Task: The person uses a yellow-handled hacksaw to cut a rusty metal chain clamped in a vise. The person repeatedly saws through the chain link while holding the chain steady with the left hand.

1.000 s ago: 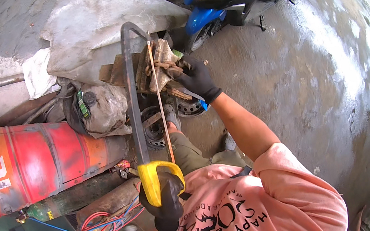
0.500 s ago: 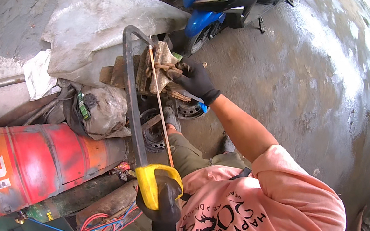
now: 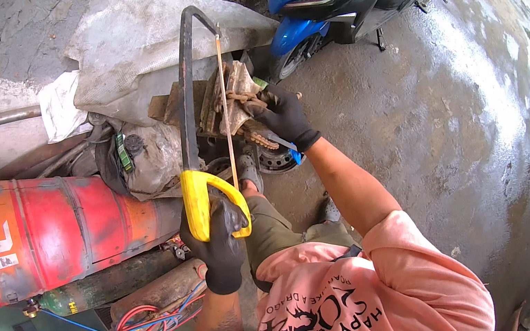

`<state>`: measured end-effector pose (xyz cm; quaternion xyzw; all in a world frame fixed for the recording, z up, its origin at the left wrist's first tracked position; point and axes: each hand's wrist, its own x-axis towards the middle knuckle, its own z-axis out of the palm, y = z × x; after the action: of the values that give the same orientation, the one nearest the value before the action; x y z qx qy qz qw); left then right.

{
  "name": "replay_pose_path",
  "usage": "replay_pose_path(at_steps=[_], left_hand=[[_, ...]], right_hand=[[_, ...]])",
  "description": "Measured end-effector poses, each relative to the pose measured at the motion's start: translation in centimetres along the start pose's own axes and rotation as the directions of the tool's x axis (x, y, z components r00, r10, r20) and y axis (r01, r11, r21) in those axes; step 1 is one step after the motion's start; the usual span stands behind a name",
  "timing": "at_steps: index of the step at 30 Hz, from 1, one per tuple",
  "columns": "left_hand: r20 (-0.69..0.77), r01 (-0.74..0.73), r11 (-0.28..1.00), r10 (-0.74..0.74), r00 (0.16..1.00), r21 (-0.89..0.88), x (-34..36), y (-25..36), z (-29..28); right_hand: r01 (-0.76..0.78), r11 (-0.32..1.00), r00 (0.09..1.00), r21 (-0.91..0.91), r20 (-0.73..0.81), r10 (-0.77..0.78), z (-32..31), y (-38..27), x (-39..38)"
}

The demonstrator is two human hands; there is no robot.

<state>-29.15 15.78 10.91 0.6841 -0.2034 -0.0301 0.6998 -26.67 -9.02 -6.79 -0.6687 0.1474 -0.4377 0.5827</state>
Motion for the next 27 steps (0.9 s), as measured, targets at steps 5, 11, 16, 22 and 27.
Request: replay_pose_path(at_steps=[5, 11, 16, 22, 27], left_hand=[[0.092, 0.009, 0.997, -0.002, 0.996, -0.081, 0.4, -0.1, -0.4], [0.108, 0.039, 0.996, -0.03, 0.994, -0.078, 0.7, -1.8, -1.1], [0.124, -0.009, 1.0, 0.01, 0.992, -0.01, 1.0, -1.8, -1.0], [0.077, 0.026, 0.998, -0.022, 0.997, -0.053, 0.5, -2.1, -0.8], [0.038, -0.077, 0.989, 0.073, 0.997, 0.123, -0.4, -2.1, -0.7]], right_hand=[[-0.036, 0.999, 0.999, -0.029, 0.0, 0.036, 0.4, -1.6, -0.1], [0.017, 1.0, 0.999, -0.017, -0.03, -0.017, 0.4, 0.3, 0.0], [0.015, 1.0, 1.0, -0.002, -0.02, -0.015, 0.5, 0.3, 0.0], [-0.03, 1.0, 1.0, 0.008, -0.003, 0.03, 0.3, -0.4, -0.2], [-0.017, 0.999, 1.0, 0.047, -0.005, 0.017, 0.5, 0.2, 0.0]])
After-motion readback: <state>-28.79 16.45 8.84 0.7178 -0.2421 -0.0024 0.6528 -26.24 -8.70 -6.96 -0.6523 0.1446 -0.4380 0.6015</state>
